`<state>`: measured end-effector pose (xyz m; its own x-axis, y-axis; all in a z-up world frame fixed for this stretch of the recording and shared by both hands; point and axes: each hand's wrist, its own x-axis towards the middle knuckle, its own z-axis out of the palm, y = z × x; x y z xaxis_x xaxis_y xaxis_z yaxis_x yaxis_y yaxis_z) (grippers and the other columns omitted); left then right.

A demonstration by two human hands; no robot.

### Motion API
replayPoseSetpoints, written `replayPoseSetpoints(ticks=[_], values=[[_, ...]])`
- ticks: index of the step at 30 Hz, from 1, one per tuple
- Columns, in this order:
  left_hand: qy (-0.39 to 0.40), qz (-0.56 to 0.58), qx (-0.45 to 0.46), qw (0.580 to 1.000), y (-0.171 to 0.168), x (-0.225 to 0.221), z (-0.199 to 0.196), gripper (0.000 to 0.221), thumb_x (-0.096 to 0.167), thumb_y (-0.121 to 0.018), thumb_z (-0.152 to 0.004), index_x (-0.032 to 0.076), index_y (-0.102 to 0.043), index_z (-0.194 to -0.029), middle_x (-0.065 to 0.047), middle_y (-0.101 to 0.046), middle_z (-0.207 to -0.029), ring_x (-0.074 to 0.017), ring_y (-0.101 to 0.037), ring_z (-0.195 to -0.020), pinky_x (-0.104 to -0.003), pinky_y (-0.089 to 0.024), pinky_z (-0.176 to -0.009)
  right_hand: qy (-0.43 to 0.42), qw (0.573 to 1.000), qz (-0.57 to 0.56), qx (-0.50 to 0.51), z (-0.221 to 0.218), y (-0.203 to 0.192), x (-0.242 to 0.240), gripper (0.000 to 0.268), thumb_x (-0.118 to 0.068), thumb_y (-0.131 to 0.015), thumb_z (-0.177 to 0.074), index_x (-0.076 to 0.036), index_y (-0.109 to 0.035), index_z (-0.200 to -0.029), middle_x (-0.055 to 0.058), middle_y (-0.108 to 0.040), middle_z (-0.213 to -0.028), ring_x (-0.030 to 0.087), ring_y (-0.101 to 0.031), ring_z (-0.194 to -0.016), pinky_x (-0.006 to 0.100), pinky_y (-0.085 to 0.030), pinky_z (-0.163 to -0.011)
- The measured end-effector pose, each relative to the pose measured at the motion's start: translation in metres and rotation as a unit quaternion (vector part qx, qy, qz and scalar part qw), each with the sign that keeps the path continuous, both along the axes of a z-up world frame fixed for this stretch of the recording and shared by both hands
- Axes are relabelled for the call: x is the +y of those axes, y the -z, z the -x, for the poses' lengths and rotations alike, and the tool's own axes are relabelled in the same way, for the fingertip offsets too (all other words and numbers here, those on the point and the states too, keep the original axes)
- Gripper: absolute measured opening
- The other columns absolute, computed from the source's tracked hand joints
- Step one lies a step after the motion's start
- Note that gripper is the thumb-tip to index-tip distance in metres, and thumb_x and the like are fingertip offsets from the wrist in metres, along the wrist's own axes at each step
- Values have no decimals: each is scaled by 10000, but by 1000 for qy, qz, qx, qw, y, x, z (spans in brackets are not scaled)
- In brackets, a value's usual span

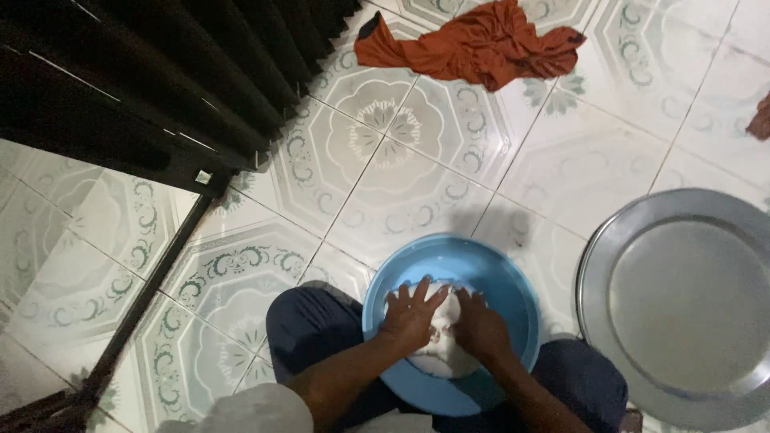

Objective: Kneading a ball of dough by hand in a plastic bowl on the floor.

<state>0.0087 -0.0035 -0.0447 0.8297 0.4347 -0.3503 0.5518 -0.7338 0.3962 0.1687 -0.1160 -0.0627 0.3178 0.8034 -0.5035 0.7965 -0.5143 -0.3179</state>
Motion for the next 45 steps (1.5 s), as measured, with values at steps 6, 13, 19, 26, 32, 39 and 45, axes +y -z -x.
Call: replayPoseSetpoints(ticks=[6,13,19,26,32,39,45], values=[[37,29,-11,999,24,22,-20,979,177,-807,-868,399,-243,-1636,-186,-134,-1712,-584,-342,-1427,-771,-313,-1111,147,989,-11,29,19,-31,9,727,-357,-761,-925,-91,-381,-1484,309,-566,-1376,515,-635,-1234,618,-540,-1010],[-31,-243,-222,944,54,23,-32,488,46,-791,-816,42,-693,-1294,-285,-591,-1371,-479,-561,-1229,-613,-420,-1035,183,911,-224,294,27,11,-44,598,-250,-700,-827,20,-606,-1353,178,-760,-1208,282,-745,-1015,406,-573,-915],[-143,106,-114,977,59,46,-13,580,254,-573,-955,16,-504,-1480,-235,-585,-1401,-437,-578,-1324,-533,-470,-1077,-248,808,-408,-346,-83,174,-40,435,-309,-564,-1025,-91,-553,-1401,240,-635,-1192,465,-615,-1146,555,-529,-947],[-206,237,-107,943,11,57,6,493,274,-522,-970,43,-608,-1398,-221,-670,-1321,-434,-636,-1237,-543,-540,-988,84,964,-194,160,-49,104,87,596,-509,-571,-1031,-73,-606,-1436,169,-612,-1456,353,-541,-1385,453,-380,-1183],[-160,315,-110,929,-94,62,30,645,444,-409,-1029,-24,-563,-1444,-309,-612,-1387,-508,-546,-1322,-582,-450,-1121,133,963,-74,223,-20,4,81,520,-477,-578,-1030,-75,-696,-1339,167,-692,-1350,356,-625,-1292,501,-488,-1040],[-152,390,-107,902,-68,61,12,825,676,-290,-1030,34,-480,-1514,-252,-386,-1614,-465,-309,-1516,-572,-265,-1263,-31,926,-309,216,0,9,2,467,-167,-920,-770,-165,-768,-1211,209,-607,-1197,447,-632,-1157,505,-649,-886],[179,112,-111,971,36,17,34,524,434,-228,-1110,162,-532,-1440,-183,-491,-1525,-412,-268,-1509,-556,-199,-1162,-94,873,-313,362,-9,-28,-49,382,-132,-846,-837,-163,-719,-1196,105,-593,-1464,293,-631,-1244,434,-531,-978]])
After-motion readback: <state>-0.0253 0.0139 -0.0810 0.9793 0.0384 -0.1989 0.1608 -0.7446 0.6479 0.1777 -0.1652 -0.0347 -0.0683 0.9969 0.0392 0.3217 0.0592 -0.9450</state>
